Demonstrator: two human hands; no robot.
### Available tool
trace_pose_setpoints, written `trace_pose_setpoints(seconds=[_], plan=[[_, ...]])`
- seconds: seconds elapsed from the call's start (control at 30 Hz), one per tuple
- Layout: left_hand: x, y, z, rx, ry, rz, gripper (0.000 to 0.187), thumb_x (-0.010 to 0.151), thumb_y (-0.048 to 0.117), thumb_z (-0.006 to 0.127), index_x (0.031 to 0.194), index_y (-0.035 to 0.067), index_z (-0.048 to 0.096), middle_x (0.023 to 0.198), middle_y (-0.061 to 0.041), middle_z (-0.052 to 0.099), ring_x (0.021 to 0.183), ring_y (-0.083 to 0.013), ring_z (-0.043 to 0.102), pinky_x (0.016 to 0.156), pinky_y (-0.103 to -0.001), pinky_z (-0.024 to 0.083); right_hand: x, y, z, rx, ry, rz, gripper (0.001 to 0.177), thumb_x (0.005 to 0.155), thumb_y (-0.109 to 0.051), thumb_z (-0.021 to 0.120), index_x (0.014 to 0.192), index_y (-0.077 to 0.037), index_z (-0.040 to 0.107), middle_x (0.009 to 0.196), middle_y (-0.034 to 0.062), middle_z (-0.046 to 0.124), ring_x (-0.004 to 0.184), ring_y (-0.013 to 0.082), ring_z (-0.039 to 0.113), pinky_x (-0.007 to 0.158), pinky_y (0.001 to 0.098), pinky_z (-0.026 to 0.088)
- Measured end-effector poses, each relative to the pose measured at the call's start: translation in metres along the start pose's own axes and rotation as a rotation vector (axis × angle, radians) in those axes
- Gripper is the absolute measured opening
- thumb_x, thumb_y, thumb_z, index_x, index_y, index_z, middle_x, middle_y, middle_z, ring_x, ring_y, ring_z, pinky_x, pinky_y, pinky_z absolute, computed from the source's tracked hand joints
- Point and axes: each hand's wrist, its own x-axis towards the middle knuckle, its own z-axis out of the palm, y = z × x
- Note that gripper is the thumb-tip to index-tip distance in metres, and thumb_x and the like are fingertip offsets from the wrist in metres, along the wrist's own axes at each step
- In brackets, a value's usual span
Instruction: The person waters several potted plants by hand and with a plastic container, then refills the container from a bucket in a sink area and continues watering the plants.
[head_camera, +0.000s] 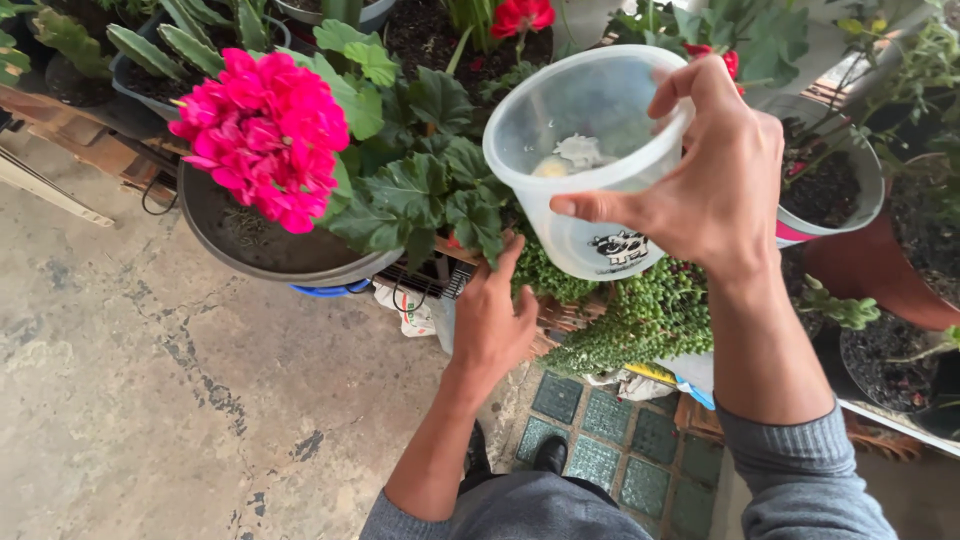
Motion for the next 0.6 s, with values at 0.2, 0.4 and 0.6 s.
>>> trace_pose_setpoints(seconds=[0.2,0.4,0.6], plan=[[-0.005,0.024,-0.002,-0.061,-0.011,-0.174,0.056,0.081,-0.007,0.057,0.136,-0.001,0.059,0.114,-0.021,0.073,0.088,-0.0320,0.075,0.079,-0.042,0.060,-0.032,0.009,-0.008,0.324,0.038,0.041,0.079,0.068,-0.049,0.102,0.109,-0.003,0.052,0.108,0.0077,0.069,0.118,0.0174,0.073,0.101,0.0327,0.063],[-0.015,0.047,0.003,-0.251,0.139,-0.010,0.045,0.089,-0.004,0.048,0.133,-0.005,0.058,0.123,-0.023,0.072,0.110,-0.0344,0.073,0.098,-0.042,0.059,-0.074,0.033,-0.020,0.477,0.027,0.100,0.082,0.062,-0.041,0.105,0.111,-0.002,0.051,0.113,0.0074,0.069,0.118,0.0156,0.071,0.107,0.0342,0.061],[-0.020,0.081,0.007,-0.384,0.114,0.014,0.052,0.092,0.006,0.041,0.141,-0.005,0.053,0.131,-0.023,0.068,0.116,-0.0328,0.071,0.101,-0.042,0.057,-0.104,0.046,-0.042,0.721,-0.005,0.200,0.080,0.059,-0.034,0.104,0.109,-0.005,0.049,0.130,0.0126,0.067,0.124,0.0176,0.066,0.120,0.0392,0.057]])
